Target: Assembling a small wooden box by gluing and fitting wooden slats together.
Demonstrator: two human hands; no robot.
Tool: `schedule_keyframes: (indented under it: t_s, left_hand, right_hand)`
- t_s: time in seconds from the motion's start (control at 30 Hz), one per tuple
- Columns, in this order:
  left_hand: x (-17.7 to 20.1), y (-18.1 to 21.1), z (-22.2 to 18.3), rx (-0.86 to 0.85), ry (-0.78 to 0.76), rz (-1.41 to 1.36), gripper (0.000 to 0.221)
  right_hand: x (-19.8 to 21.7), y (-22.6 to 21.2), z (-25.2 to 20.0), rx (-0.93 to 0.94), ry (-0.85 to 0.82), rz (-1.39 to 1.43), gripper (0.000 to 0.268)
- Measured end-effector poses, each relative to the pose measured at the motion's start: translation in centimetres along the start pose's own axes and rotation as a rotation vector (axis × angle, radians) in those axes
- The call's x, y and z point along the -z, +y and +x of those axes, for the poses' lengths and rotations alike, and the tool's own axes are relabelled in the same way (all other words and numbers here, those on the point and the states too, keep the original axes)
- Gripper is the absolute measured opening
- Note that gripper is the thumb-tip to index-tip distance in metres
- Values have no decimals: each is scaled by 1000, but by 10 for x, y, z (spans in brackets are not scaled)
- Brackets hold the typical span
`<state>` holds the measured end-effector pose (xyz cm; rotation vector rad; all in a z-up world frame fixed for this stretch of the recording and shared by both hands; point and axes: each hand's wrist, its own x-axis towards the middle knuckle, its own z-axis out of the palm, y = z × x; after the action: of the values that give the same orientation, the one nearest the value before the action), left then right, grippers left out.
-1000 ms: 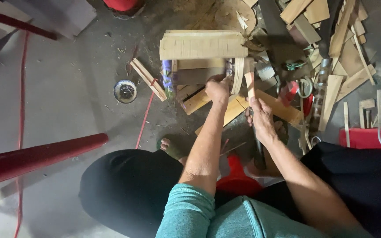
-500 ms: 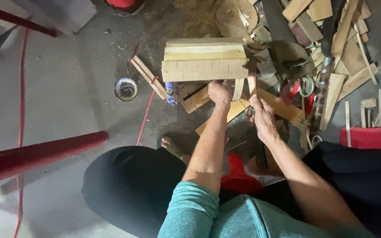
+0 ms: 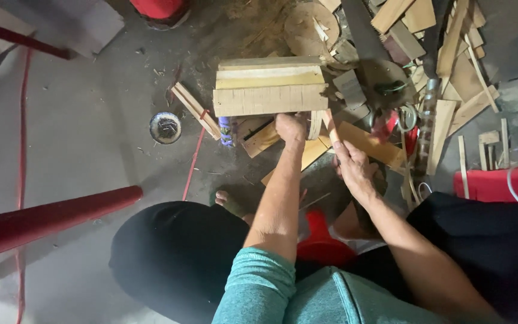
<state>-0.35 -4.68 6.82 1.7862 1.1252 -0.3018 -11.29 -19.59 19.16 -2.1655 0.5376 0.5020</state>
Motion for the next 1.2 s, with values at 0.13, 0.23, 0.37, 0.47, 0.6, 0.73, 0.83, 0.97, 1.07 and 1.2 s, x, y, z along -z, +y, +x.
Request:
schedule_keyframes:
  t_s: [0.13,0.23,0.37,0.47,0.6,0.73,0.83,0.97,1.07,1.2]
  left_hand:
    - [5,2,-3,-22,-5,-7,22]
    - [-25,-32,36,-54,24,-32,15]
    - [-32,-37,45,-124,26,-4,15]
    - [-33,-38,45,-188,20,8,13]
    - [-21,-24,27,-115,19,-15,13]
    - [-27,-30,34,-119,37,16,15]
    - [-21,-22,22,-138,13,-29,18]
    - [-15,-18,20,-142,23,-29,14]
    - [-17,-30,25,-117,2,-38,14]
    - [-24,-34,32,-174,-6,-41,11]
  right_hand:
    - [3,-5,1,18,-6,23,57]
    - [-16,32,25,27,-12,-34,59]
    - [10,-19,-12,68,-4,119,54]
    - [10,-20,-18,132,-33,198,51]
    - [22,-43,-44,122,-31,239,50]
    - [15,-23,-29,107,14,157,52]
    - [1,14,11,136,-14,161,51]
    - [12,-2,-13,106,-16,100,51]
    - [14,-23,-39,70,-4,143,56]
    - [12,-15,-16,122,-17,172,52]
